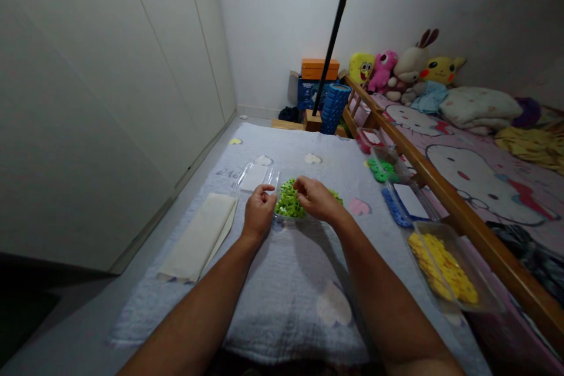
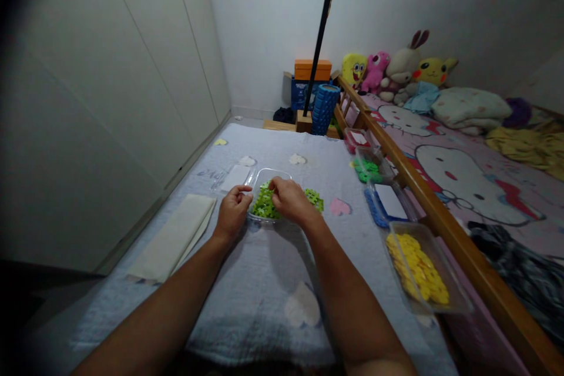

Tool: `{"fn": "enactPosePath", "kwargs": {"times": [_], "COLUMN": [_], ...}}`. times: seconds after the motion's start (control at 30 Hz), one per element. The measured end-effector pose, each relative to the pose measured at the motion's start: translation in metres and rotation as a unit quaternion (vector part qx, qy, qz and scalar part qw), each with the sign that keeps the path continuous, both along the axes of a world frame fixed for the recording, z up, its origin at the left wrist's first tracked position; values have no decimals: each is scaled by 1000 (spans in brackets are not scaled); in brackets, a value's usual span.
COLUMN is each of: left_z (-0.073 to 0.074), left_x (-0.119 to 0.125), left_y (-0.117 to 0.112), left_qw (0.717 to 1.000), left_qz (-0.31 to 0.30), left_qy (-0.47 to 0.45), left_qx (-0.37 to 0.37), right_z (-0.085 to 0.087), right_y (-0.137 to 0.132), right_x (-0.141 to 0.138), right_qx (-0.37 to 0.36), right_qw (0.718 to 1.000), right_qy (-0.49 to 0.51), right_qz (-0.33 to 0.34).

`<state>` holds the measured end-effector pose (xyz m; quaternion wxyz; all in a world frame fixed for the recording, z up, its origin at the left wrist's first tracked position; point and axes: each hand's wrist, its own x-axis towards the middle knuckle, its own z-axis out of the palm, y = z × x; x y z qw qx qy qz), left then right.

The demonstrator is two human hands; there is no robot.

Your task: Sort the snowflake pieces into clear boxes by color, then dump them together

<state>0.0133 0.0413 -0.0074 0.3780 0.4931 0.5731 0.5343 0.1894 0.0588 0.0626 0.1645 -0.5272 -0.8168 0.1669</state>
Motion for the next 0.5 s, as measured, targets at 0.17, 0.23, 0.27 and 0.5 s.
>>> {"fn": "enactPosePath", "kwargs": {"times": [0.17,0.23,0.27,0.5], "left_z": [0,0,0,0], "left_x": [-1,0,0,1], "left_y": [-1,-1,-1,0], "left_qw": [1000,1000,1000,1000], "left_qz": [0,0,1,4], "left_qy": [3,-1,-3,-13], "left_qx": [1,0,-1,-2], "right_z": [-3,-6,-7,-13], "right_y": [7,7,7,4], "right_x": [-9,-12,-13,-21], "right_qx": [-12,-6,0,49], "right_qw": [1000,1000,999,985], "right_qy": [-5,16,33,66], "right_qz": [10,-13,-31,-150]}}
